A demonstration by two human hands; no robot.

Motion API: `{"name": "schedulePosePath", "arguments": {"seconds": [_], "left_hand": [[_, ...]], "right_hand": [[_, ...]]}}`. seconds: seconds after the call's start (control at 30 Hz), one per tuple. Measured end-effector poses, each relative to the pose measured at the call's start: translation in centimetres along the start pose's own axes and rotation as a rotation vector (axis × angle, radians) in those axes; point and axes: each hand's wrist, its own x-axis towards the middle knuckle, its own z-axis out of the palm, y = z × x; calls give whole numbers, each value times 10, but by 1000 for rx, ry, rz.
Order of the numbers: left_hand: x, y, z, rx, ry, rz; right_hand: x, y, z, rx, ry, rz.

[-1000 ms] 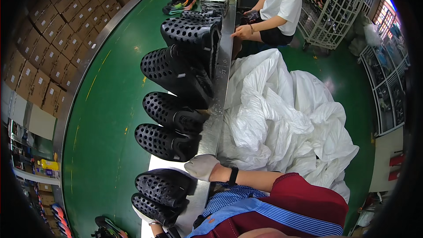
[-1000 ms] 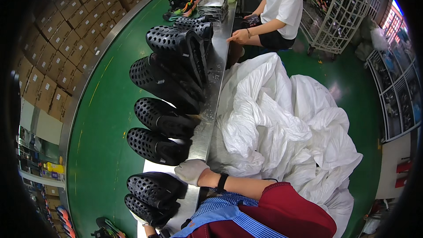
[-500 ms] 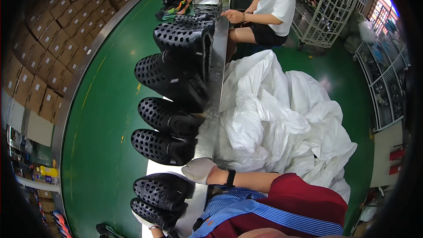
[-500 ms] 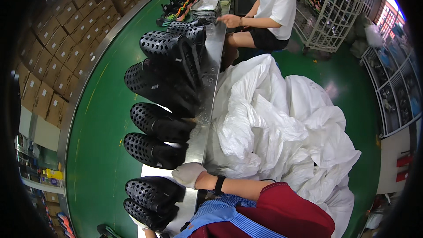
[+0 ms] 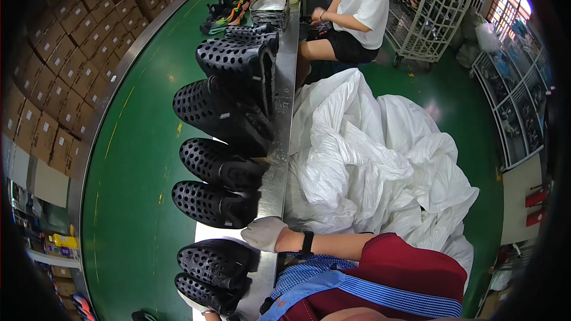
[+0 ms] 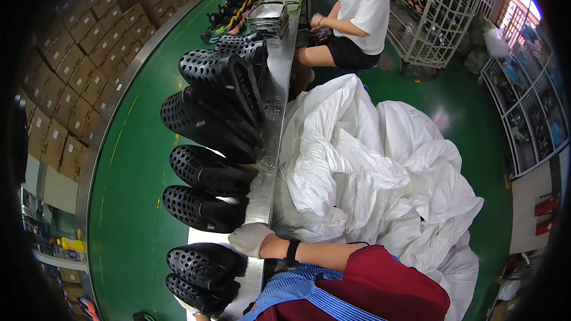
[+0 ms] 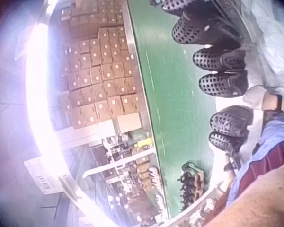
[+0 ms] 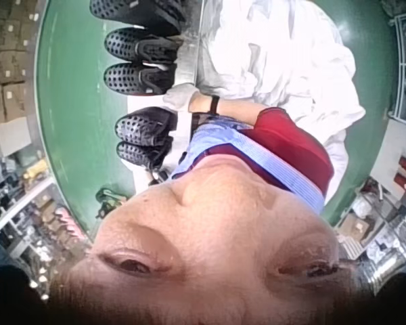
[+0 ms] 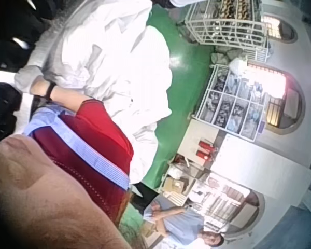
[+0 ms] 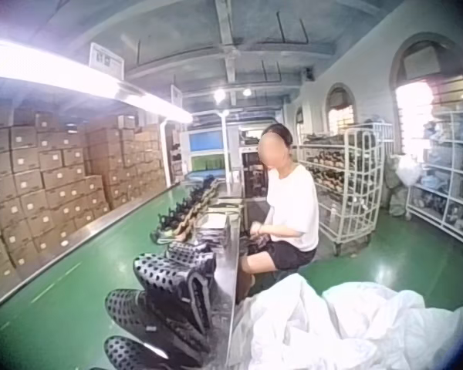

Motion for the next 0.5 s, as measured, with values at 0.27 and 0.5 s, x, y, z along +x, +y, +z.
{"name": "schedulePosePath", "arguments": {"seconds": [0.27,0.5], "left_hand": [[14,13,-2,-27,32,36],[8,5,10,-41,56,50]], "right_hand": [[-1,-1,-1,-1,-9,15],[-1,0,3,-5,10,11]]}}
